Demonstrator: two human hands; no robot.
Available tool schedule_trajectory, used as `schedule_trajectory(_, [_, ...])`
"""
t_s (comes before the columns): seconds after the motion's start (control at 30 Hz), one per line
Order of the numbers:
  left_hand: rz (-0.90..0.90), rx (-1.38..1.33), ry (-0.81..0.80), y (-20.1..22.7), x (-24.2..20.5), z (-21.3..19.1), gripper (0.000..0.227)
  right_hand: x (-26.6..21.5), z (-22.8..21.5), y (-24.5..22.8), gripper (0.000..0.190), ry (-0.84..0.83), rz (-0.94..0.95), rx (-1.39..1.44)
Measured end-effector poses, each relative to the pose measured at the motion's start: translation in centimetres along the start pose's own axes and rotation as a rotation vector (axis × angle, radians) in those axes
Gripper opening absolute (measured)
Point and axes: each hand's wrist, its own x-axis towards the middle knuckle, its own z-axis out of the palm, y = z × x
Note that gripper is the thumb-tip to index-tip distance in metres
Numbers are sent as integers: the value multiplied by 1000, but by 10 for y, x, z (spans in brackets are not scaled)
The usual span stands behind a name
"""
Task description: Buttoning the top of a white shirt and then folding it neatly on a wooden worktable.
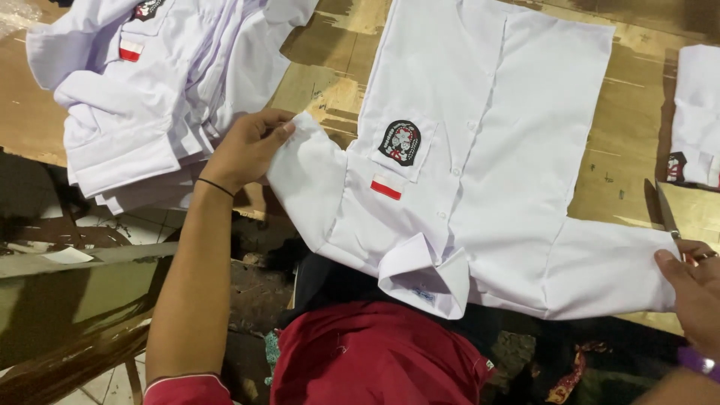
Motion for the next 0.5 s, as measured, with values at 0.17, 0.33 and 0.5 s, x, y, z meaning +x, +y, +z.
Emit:
schedule_trajectory(0.17, [-185,-149,-150,4,-1,-9,45,-21,22,-82,31,-165,140,-314])
schedule_trajectory(0.33, [-135,-168,-370,-27,23,-16,26,-3,19,-46,50,0,255,-419])
schedule_trajectory(0.5, [-304,-289,-331,4,-2,-15,41,-1,18,-42,29,-164,286,195])
